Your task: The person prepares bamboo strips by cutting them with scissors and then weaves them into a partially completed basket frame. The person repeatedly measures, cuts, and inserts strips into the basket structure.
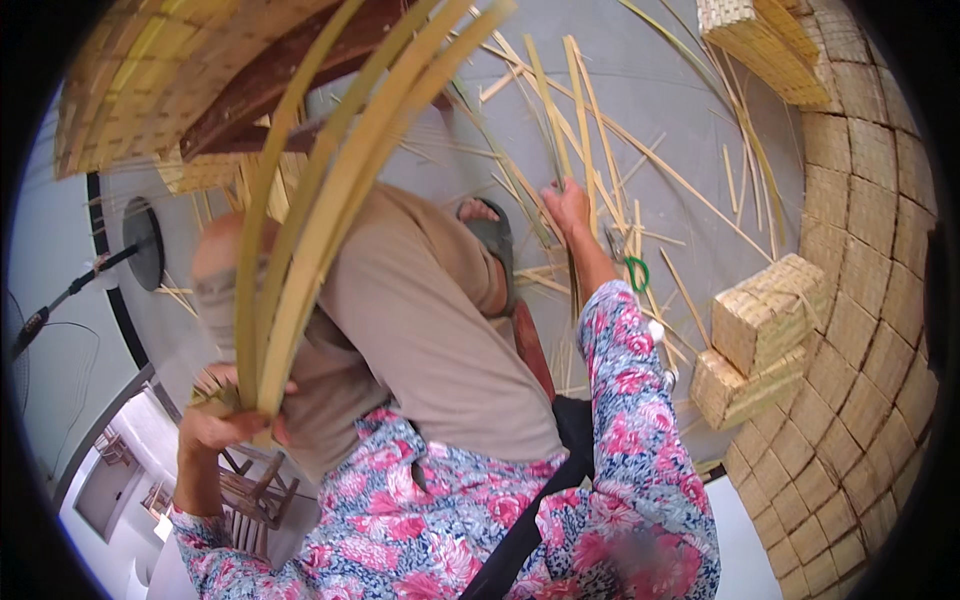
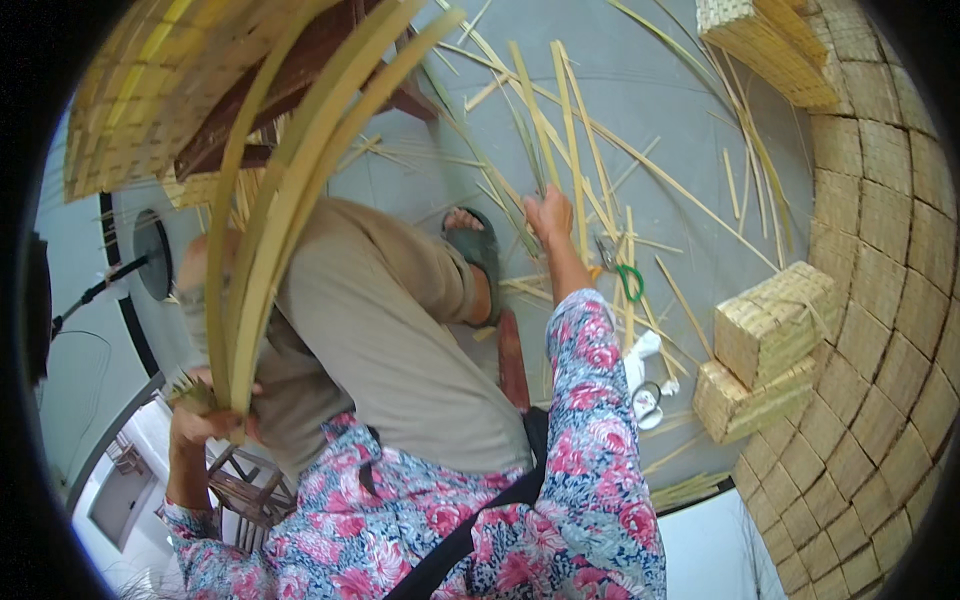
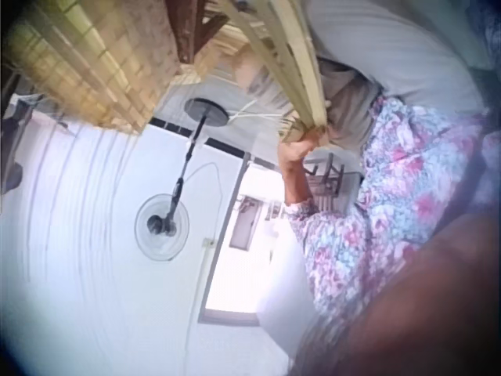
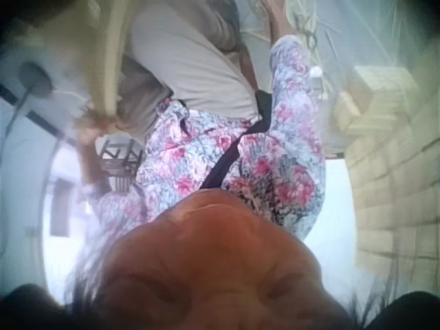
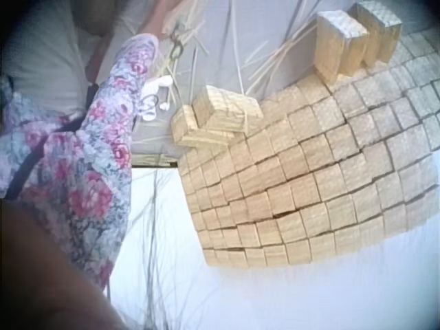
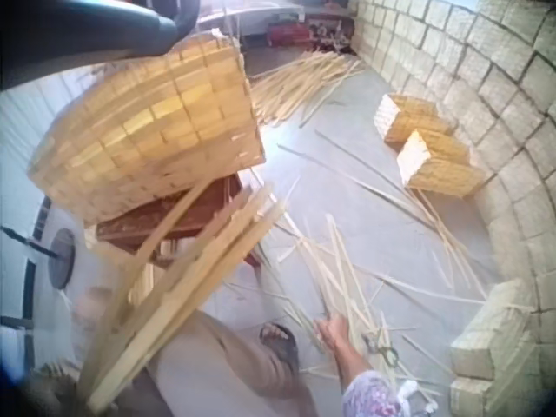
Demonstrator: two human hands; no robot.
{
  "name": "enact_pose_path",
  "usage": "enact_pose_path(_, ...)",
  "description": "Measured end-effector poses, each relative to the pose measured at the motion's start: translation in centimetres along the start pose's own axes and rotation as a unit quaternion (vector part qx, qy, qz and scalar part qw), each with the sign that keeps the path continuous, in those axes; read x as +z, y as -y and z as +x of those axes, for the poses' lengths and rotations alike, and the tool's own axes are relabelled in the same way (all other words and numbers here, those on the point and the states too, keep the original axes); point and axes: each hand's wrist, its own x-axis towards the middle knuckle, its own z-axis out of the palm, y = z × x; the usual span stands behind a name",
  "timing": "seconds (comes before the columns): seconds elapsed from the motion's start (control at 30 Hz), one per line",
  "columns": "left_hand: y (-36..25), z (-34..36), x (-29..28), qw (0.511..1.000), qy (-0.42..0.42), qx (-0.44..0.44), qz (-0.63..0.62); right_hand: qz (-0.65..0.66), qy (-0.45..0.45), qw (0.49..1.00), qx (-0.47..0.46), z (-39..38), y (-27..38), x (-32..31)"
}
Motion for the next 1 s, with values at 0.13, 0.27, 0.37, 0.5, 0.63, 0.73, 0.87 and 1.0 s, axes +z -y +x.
enact_pose_path(0.13,-0.1,-0.9,0.7,0.997,0.007,-0.023,-0.067,-0.029,-0.008,0.999,0.026,-0.8,3.7,1.9)
enact_pose_path(0.27,-0.9,-0.8,1.4,0.997,-0.019,-0.018,-0.075,-0.023,-0.009,0.995,0.1,-0.5,7.5,2.7)
enact_pose_path(0.37,-2.0,-0.4,1.8,0.997,-0.016,-0.02,-0.074,-0.04,0.021,0.993,0.106,-0.8,7.5,3.3)
enact_pose_path(0.5,-1.8,-0.5,1.6,0.996,-0.025,-0.026,-0.078,-0.021,0.026,0.996,0.078,-0.3,5.6,3.6)
enact_pose_path(0.63,-1.3,-0.2,1.4,0.997,-0.012,-0.015,-0.073,0.03,0.034,0.998,0.052,0.1,3.2,2.5)
enact_pose_path(0.73,-0.8,0.3,0.9,0.998,-0.002,-0.001,-0.058,0.095,0.069,0.993,0.031,0.4,0.9,1.3)
enact_pose_path(0.87,-0.2,0.9,0.1,0.999,-0.011,0.047,0.014,0.284,0.143,0.937,0.142,0.0,0.6,-3.3)
enact_pose_path(1.0,1.4,1.7,-1.1,0.996,0.013,0.084,0.031,0.301,0.152,0.934,0.12,-2.4,3.8,-11.2)
